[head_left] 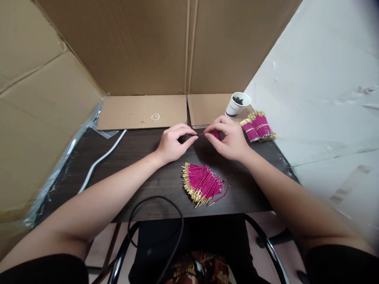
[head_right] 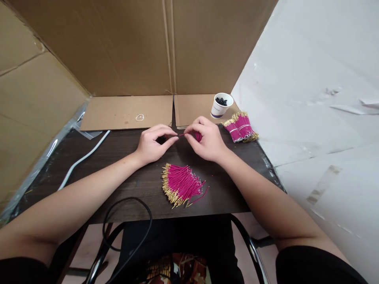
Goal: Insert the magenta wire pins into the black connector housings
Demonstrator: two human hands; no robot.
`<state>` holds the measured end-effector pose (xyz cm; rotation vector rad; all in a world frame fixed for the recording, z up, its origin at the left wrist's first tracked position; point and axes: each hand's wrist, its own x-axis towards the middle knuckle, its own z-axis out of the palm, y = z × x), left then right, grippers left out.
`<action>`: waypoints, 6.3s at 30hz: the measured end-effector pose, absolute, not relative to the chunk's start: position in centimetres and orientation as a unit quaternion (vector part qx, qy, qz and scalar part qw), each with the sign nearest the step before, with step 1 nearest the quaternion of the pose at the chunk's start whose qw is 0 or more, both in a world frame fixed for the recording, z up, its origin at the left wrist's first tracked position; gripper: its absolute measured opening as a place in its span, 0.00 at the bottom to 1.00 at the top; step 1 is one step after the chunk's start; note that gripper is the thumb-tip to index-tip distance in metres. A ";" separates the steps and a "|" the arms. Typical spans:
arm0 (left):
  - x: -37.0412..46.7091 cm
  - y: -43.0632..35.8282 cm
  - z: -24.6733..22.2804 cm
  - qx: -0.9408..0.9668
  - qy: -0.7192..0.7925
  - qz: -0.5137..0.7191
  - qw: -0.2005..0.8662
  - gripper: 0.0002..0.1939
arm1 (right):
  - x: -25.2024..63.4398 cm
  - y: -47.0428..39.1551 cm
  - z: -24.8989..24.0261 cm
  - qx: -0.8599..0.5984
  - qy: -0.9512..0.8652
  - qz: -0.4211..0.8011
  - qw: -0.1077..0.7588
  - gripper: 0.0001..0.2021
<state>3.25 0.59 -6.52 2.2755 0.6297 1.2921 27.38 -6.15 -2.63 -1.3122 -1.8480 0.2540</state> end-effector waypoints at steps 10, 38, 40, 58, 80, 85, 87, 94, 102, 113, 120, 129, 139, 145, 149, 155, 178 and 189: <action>3.3 0.6 -6.5 0.824 0.228 0.471 0.220 0.06 | 27.3 -6.2 -2.6 -0.522 -0.737 0.103 0.416 0.10; 3.3 0.5 -6.6 0.819 0.241 0.472 0.220 0.06 | 27.1 -6.2 -2.7 -0.531 -0.733 0.119 0.408 0.16; 3.3 0.5 -6.6 0.819 0.242 0.471 0.221 0.06 | 27.1 -6.2 -2.7 -0.530 -0.734 0.118 0.407 0.16; 3.3 0.7 -6.9 0.814 0.280 0.459 0.219 0.16 | 28.5 -5.6 -2.5 -0.556 -0.720 0.073 0.409 0.14; 3.1 0.9 -6.9 0.831 0.298 0.425 0.202 0.08 | 31.8 -4.5 -0.4 -0.795 -0.590 0.140 -0.003 0.11; 3.0 1.0 -6.6 0.836 0.305 0.417 0.186 0.06 | 31.3 -4.8 -0.2 -0.784 -0.600 0.162 0.009 0.10; 2.9 1.1 -6.6 0.844 0.306 0.409 0.164 0.05 | 31.2 -4.8 -0.2 -0.778 -0.607 0.160 0.011 0.10; 2.5 1.7 -7.1 0.862 0.364 0.333 0.116 0.13 | 30.6 -5.1 0.3 -0.766 -0.620 0.168 0.031 0.13; 2.7 1.4 -6.9 0.870 0.381 0.288 0.124 0.08 | 29.4 -6.2 0.3 -0.704 -0.685 0.135 0.128 0.10; 2.8 1.6 -6.9 0.869 0.366 0.300 0.145 0.05 | 24.9 -8.8 -1.2 -0.435 -0.843 0.306 0.084 0.11; 2.7 1.6 -6.8 0.863 0.341 0.340 0.153 0.05 | 24.8 -8.9 -1.2 -0.426 -0.851 0.297 0.076 0.12; 2.6 1.6 -6.9 0.850 0.329 0.373 0.176 0.05 | 24.6 -9.1 -0.9 -0.434 -0.859 0.267 0.050 0.12; 2.4 1.5 -7.0 0.846 0.300 0.386 0.214 0.12 | 24.6 -9.2 -1.2 -0.404 -0.879 0.245 0.062 0.11; 2.5 1.8 -7.3 0.849 0.295 0.394 0.193 0.10 | 24.5 -9.2 -1.1 -0.416 -0.874 0.239 0.075 0.12; 2.5 1.8 -7.1 0.839 0.311 0.393 0.211 0.09 | 24.8 -9.0 -0.9 -0.441 -0.855 0.238 0.137 0.12; 2.6 1.7 -6.8 0.827 0.319 0.403 0.230 0.08 | 25.8 -7.9 -1.6 -0.464 -0.807 0.224 0.288 0.13; 2.6 1.3 -6.6 0.825 0.302 0.415 0.236 0.07 | 27.0 -6.8 -2.1 -0.554 -0.757 0.149 0.313 0.17; 2.5 1.5 -6.7 0.851 0.262 0.406 0.205 0.07 | 27.8 -6.2 -2.8 -0.491 -0.804 0.044 0.333 0.15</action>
